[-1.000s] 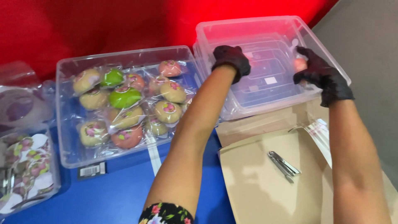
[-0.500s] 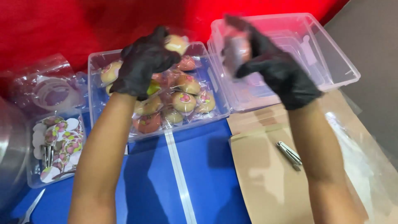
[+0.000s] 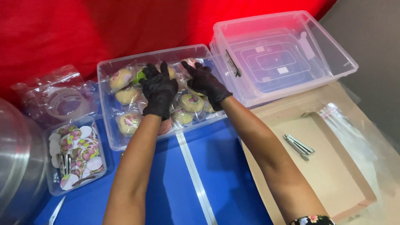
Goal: Assembling a cardboard pastry box by folding the flaps and securing them with a handheld stapler.
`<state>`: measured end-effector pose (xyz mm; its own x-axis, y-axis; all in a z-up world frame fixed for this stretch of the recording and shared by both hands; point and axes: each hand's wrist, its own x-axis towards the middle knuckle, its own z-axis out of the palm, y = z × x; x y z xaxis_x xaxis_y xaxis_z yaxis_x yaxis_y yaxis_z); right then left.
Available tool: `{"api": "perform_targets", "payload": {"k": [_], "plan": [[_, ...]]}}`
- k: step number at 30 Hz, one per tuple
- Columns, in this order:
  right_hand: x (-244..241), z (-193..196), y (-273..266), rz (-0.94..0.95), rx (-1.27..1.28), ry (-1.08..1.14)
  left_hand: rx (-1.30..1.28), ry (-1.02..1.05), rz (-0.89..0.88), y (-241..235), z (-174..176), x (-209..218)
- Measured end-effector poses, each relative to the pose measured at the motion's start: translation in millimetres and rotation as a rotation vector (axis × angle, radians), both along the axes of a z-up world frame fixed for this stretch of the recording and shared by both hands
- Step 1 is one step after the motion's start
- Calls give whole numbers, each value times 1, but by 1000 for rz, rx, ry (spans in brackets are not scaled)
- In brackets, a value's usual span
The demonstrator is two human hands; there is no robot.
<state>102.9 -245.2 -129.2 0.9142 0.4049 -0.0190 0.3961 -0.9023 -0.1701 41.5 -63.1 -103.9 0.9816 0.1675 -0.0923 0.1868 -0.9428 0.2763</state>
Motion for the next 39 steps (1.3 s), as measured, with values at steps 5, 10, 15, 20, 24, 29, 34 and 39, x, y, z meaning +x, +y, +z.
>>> {"api": "perform_targets", "payload": {"k": [5, 10, 15, 20, 24, 29, 34, 39], "plan": [[1, 8, -15, -52, 361, 111, -107, -418, -51, -6, 18, -37], [-93, 98, -56, 443, 683, -93, -267, -858, -343, -47, 2, -112], [-212, 160, -171, 396, 522, 94, -407, -171, -436, -107, -37, -197], [-234, 38, -362, -433, 95, 308, -831, 560, -391, -146, 3, -263], [-238, 31, -354, -450, -233, 481, -963, 569, -211, -187, -45, -260], [-247, 33, -324, -400, -262, 409, -993, 433, -114, -199, -82, -268], [-310, 94, -267, -402, 354, 445, -1278, 310, 108, -134, 14, -314], [-331, 108, -225, -502, 963, 631, -1101, 123, 119, -37, -64, -259]]}}
